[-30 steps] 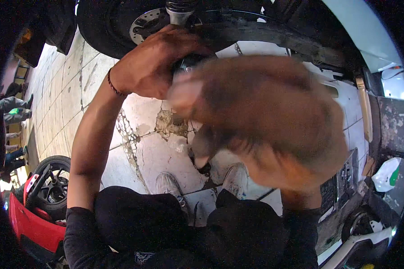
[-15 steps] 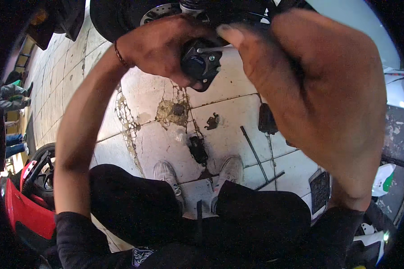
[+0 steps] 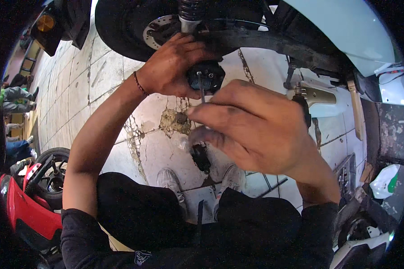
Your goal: The recorder is repairing the rear disc brake assembly of a motorcycle, including removing and inspecting brake pads.
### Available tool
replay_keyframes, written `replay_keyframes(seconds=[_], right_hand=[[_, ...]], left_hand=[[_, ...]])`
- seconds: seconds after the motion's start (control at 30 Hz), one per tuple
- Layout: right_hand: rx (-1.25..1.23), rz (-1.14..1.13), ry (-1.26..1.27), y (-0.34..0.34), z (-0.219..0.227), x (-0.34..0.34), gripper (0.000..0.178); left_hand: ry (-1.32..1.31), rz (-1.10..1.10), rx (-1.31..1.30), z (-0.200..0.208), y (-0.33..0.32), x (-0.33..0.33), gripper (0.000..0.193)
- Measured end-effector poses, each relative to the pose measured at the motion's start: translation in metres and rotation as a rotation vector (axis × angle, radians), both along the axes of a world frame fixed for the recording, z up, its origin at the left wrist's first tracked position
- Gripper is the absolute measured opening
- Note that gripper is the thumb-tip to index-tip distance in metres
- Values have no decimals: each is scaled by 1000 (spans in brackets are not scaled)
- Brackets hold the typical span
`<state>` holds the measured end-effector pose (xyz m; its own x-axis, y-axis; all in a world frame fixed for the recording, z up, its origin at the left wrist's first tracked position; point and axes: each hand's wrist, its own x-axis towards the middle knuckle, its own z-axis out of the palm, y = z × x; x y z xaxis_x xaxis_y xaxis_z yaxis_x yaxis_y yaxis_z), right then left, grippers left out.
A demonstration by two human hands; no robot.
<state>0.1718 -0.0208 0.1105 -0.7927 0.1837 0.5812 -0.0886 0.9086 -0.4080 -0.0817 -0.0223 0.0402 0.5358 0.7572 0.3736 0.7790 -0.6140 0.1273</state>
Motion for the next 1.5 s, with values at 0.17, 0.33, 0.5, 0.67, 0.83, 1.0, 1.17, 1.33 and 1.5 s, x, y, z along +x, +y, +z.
replay_keyframes(seconds=[0.17,0.33,0.5,0.67,0.83,1.0,1.17,1.33,1.5], right_hand=[[-208,114,136,1,-11,3,34],[-17,382,381,9,8,6,20],[-1018,-164,-25,17,-32,2,16],[-261,-306,-43,31,-46,-8,18],[-9,-200,30,47,-46,-14,27],[218,-177,42,54,-53,-15,26],[276,-147,-19,54,-48,-12,22],[338,-110,0,57,-47,-12,26],[361,-83,-13,58,-46,-13,32]], left_hand=[[-48,-58,84,-4,9,3,75],[56,-8,96,-10,1,-1,76],[-154,-46,75,-10,0,-4,73],[-151,-43,82,-9,0,-4,73],[-162,-82,40,-3,2,-2,74],[-149,-52,43,-5,2,-1,73],[-76,-35,82,0,2,0,72],[-90,-45,96,-1,2,2,72],[-89,-18,140,-4,2,3,73]])
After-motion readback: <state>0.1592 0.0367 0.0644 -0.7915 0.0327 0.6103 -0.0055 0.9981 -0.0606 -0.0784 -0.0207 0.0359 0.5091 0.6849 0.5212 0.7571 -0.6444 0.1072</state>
